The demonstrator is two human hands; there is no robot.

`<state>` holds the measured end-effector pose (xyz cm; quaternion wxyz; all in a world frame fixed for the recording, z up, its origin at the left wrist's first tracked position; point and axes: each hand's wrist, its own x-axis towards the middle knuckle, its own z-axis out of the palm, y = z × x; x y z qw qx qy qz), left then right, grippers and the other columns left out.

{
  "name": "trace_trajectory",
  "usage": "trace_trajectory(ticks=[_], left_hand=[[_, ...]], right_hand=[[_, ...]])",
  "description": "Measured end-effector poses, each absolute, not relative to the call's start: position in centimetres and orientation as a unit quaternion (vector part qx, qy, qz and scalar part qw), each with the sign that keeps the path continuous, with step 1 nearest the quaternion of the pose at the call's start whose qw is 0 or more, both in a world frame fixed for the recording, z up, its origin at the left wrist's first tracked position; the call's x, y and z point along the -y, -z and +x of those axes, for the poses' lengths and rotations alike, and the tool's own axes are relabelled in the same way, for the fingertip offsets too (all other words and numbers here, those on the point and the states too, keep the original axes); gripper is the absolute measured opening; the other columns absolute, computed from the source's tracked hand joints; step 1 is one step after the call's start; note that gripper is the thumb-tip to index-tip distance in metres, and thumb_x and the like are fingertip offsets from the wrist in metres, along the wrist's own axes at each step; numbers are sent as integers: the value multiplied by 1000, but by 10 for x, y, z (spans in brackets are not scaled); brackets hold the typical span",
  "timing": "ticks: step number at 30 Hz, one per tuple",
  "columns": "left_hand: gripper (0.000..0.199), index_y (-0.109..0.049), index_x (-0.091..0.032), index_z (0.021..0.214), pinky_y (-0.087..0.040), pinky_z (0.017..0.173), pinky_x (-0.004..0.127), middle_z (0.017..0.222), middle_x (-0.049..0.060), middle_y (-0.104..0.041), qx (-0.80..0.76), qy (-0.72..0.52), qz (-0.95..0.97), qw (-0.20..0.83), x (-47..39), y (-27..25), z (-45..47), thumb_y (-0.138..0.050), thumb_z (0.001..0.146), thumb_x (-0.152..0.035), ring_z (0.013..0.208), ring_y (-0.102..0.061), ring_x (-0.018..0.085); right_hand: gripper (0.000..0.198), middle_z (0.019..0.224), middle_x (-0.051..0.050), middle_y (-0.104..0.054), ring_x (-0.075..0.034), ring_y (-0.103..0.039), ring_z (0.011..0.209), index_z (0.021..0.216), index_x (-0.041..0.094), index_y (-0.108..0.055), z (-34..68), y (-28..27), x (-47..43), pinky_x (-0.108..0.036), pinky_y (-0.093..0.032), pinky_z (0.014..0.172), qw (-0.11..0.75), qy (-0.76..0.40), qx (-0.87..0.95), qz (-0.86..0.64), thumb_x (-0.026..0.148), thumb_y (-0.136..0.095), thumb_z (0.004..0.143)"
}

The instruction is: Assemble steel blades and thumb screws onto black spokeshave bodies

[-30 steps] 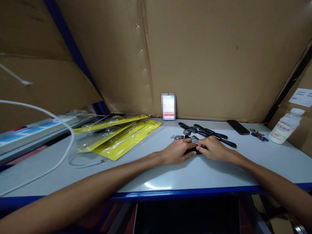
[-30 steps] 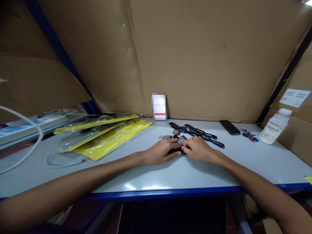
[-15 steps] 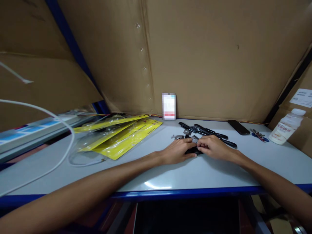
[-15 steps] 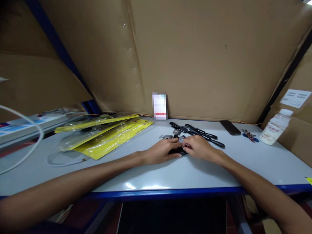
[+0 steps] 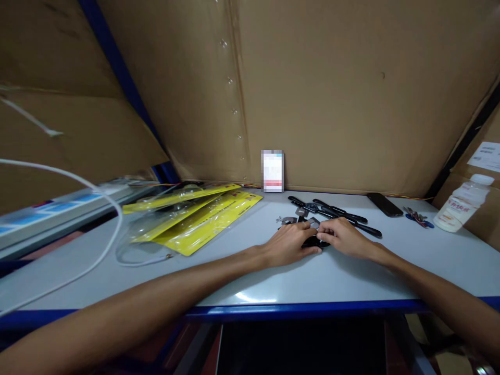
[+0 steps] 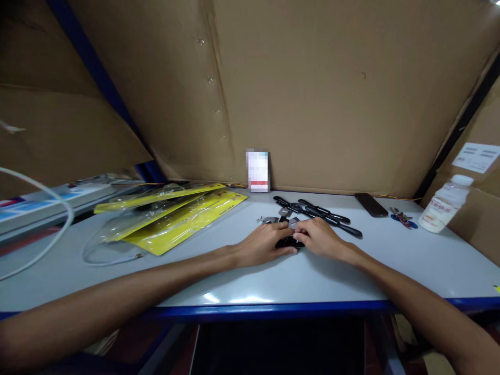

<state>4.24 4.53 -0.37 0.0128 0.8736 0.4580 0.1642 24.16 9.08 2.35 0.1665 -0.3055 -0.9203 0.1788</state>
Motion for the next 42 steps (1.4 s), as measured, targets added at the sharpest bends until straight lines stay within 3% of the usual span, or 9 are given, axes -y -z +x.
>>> trace_trajectory(ticks=[9,17,23,29,37,42], left_hand=[[31,-68,-19,115,-52,73,35,97,8,-66,-452,-164,876,15,-46,5,42,-61,97,-43,88,-67,26],[26,-64,-18,104,-51,73,38,96,7,-68,-499,-185,846,41,-45,6,46,-68,91,-41,87,-65,26],[24,-63,-20,102,-47,68,33,89,4,-68,-496,-188,844,79,-45,1,46,-64,93,-42,80,-64,23],[25,-64,-19,100,-48,71,35,92,6,-67,-495,-180,848,60,-45,4,45,-63,93,-43,86,-63,25],[44,-59,-18,100,-52,79,41,99,9,-66,-484,-181,855,51,-41,5,49,-71,85,-58,93,-63,29],[38,-59,-18,106,-53,85,44,106,11,-67,-476,-181,859,52,-39,5,51,-71,88,-49,98,-63,30]], right_hand=[[15,64,3,-57,-12,-45,59,79,18,-63,241,-16,-90,-27,-25,59,164,-120,922,-329,13,-62,93],[12,78,-2,-66,-15,-53,69,83,18,-62,244,-14,-90,-28,-31,62,166,-84,938,-292,14,-60,94],[15,68,2,-62,-12,-51,62,78,18,-61,246,-24,-88,-26,-32,61,136,-142,939,-283,7,-64,87],[14,62,4,-58,-11,-48,58,78,17,-62,246,-28,-86,-25,-31,60,138,-169,937,-274,7,-64,88],[14,62,5,-58,-11,-51,60,79,17,-61,244,-24,-87,-24,-33,62,168,-205,918,-297,7,-65,88],[15,59,6,-56,-10,-48,56,77,17,-62,245,-24,-90,-24,-31,61,156,-211,920,-292,8,-63,89]])
